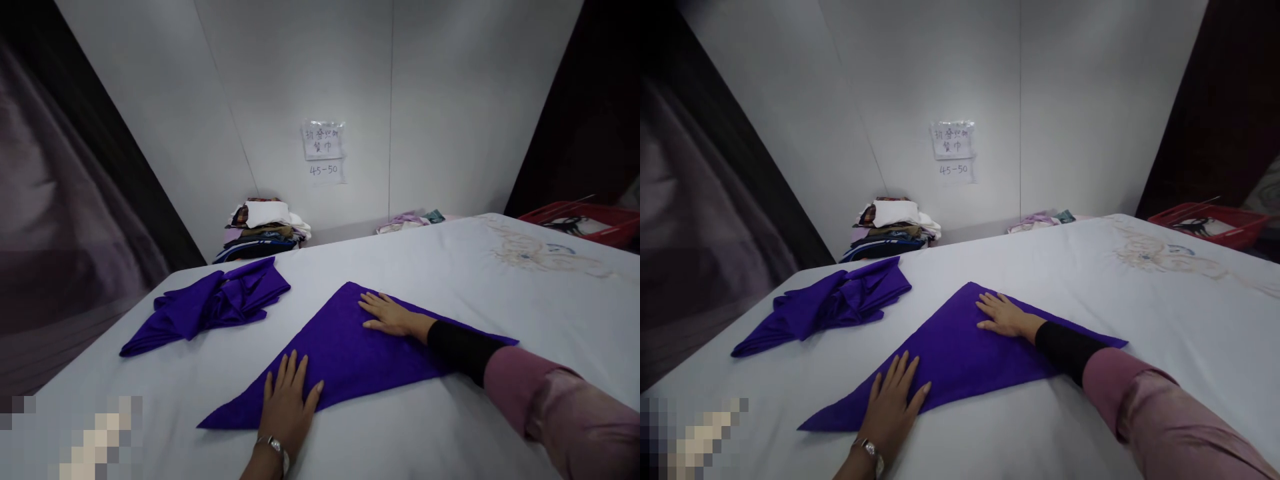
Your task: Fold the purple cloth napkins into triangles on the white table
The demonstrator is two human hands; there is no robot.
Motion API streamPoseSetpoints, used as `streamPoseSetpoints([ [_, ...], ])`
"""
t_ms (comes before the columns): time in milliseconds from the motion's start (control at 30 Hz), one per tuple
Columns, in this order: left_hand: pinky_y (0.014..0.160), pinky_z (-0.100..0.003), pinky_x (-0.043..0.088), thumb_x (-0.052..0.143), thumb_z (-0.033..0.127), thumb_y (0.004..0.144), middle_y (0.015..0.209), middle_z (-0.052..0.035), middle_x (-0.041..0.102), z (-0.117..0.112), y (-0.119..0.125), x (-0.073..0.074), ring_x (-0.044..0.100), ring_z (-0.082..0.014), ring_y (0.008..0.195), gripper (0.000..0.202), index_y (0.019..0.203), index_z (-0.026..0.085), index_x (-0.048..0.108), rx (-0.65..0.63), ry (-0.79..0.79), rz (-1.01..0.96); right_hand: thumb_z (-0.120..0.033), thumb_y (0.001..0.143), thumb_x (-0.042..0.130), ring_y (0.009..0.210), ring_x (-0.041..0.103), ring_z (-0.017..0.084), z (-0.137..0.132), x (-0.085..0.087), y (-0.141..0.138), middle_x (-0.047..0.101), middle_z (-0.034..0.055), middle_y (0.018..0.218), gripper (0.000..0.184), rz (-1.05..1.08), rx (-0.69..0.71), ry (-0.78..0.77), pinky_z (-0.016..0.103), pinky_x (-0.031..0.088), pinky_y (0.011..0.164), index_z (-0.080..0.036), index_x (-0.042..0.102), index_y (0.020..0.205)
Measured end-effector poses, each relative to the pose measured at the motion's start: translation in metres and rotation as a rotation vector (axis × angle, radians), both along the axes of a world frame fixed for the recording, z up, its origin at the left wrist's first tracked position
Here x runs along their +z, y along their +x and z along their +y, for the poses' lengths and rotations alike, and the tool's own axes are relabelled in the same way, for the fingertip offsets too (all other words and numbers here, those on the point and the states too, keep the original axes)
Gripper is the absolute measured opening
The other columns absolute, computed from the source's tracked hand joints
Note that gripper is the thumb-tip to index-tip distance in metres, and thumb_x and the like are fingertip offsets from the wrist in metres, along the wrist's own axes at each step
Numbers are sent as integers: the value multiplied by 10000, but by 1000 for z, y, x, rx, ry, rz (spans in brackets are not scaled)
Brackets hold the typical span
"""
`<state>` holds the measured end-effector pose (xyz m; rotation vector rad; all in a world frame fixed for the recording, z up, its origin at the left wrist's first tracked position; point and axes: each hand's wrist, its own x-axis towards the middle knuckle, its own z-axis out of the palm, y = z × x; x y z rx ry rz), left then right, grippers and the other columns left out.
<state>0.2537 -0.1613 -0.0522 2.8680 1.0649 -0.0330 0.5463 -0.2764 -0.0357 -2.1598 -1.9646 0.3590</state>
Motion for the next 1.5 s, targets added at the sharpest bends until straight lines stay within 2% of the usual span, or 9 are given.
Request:
streamPoseSetpoints([
  [200,1078,-531,126,322,489,872,1486,-87,195,-2,2,0,133,-256,1369,603,1392,184,303,16,27,26,-647,873,254,1373,73,234,-53,-2,-10,129,47,1507,700,35,54,30,427,9,1101,-240,181,1438],
  [433,1065,-540,141,301,486,873,1485,-99,200,0,1,-2,143,-261,1367,607,1396,179,293,1,43,26,-669,861,224,1361,126,285,-113,-11,45,200,122,1483,740,-100,-397,9,498,81,1081,-192,251,1425],
  [667,1061,-532,153,283,470,875,1490,-102,189,1,1,-4,137,-260,1369,608,1404,170,270,-16,73,34,-618,888,255,1372,66,243,-134,-4,-43,100,50,1508,683,24,-87,30,458,9,1097,-239,140,1444],
  [733,1058,-526,162,269,441,883,1494,-109,171,3,0,-5,133,-260,1369,594,1409,165,255,-26,93,50,-612,888,268,1372,75,239,-143,-6,-51,105,49,1506,680,43,-80,10,459,-4,1096,-239,142,1443],
  [967,1033,-582,126,284,365,887,1483,-71,240,13,-3,-15,128,-298,1366,483,1346,264,393,-141,163,85,-603,896,233,1369,92,240,-233,-15,19,149,87,1493,680,-92,-457,-27,478,48,1092,-191,204,1435],
  [1100,1048,-550,136,262,434,890,1491,-94,206,10,0,-12,131,-278,1368,551,1396,220,295,-67,115,61,-592,895,234,1357,136,271,-270,-15,41,206,130,1475,683,-190,-731,-62,509,112,1077,-161,246,1425],
  [1200,1068,-514,138,261,492,880,1498,-95,165,4,3,-3,126,-256,1372,619,1416,184,236,-1,53,66,-581,898,249,1359,120,274,-256,-15,22,197,129,1477,677,-252,-674,20,511,114,1077,-160,233,1429],
  [1400,1070,-529,132,294,474,885,1489,-89,199,-13,9,16,145,-261,1368,585,1393,186,305,30,41,40,-592,881,336,1360,133,270,-164,-1,-77,180,88,1487,691,-78,-95,157,499,89,1089,-222,173,1441],
  [1500,1071,-539,121,297,467,892,1483,-86,223,-37,24,26,157,-263,1365,561,1382,196,330,-86,52,-49,-612,872,332,1363,123,263,-124,9,-111,174,119,1485,725,20,64,126,493,76,1091,-186,184,1440],
])
